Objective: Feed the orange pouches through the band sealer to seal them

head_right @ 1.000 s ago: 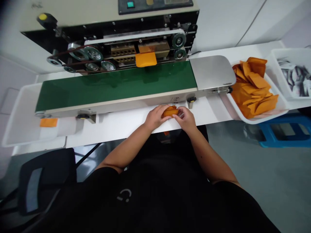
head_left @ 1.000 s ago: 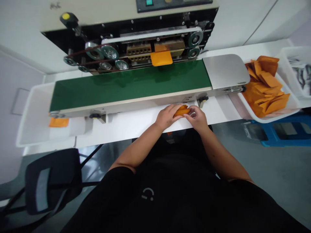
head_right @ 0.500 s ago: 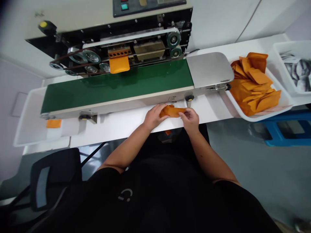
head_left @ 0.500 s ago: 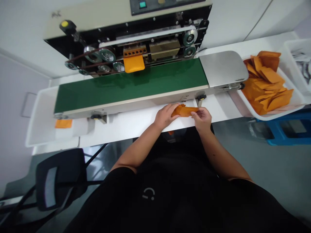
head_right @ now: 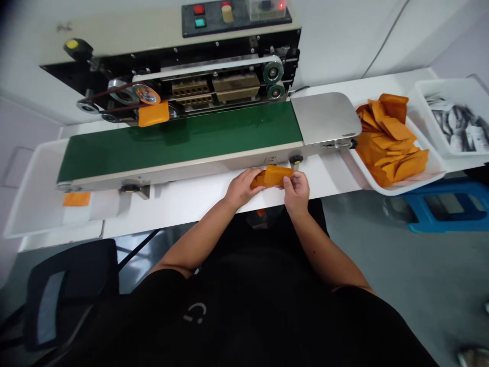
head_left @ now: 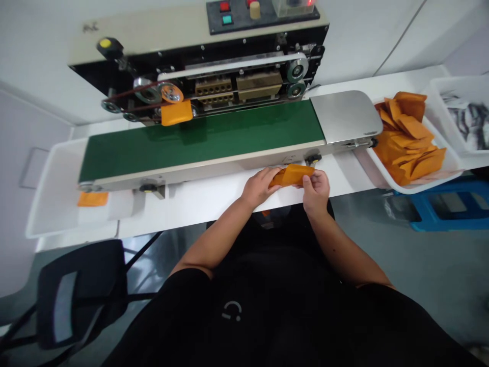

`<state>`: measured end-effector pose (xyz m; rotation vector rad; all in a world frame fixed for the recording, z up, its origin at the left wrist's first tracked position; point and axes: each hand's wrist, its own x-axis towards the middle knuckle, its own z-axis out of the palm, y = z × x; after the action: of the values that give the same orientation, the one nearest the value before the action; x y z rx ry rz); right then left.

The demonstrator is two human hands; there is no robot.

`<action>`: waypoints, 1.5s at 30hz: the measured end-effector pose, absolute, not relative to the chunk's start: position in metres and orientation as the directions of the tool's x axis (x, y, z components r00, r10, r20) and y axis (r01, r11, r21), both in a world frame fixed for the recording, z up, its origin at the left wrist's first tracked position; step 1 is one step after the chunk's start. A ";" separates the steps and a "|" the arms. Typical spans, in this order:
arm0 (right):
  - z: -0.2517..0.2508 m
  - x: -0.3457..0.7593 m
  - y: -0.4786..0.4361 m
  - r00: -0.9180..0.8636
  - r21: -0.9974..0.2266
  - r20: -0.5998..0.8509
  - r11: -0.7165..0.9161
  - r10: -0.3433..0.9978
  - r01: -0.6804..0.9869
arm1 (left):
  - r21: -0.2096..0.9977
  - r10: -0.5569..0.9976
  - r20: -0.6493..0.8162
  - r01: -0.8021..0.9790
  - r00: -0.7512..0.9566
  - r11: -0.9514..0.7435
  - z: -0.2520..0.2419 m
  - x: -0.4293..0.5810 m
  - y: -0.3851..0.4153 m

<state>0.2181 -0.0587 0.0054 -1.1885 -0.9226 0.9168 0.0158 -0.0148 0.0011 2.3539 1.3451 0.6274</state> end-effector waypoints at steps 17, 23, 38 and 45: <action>0.159 0.277 0.100 0.331 -0.973 -0.171 -0.107 0.928 -0.205 | 0.505 0.848 0.210 0.689 0.487 -0.520 -0.002 0.015 -0.013; 0.162 0.257 0.112 0.320 -0.973 -0.198 -0.147 0.927 -0.177 | 0.511 0.837 0.232 0.670 0.496 -0.539 -0.003 0.015 -0.013; 0.175 0.208 0.109 0.308 -0.982 -0.177 -0.187 0.935 0.003 | 0.522 0.842 0.186 0.675 0.507 -0.521 -0.001 0.014 -0.012; 0.103 0.221 -0.014 0.326 -0.926 0.377 0.349 0.867 0.142 | 0.536 0.841 0.183 0.666 0.509 -0.519 0.001 0.014 -0.013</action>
<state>0.2210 -0.0136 0.1027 -1.1305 -1.1561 0.6389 0.0138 -0.0131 0.0011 2.3566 1.2445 0.6014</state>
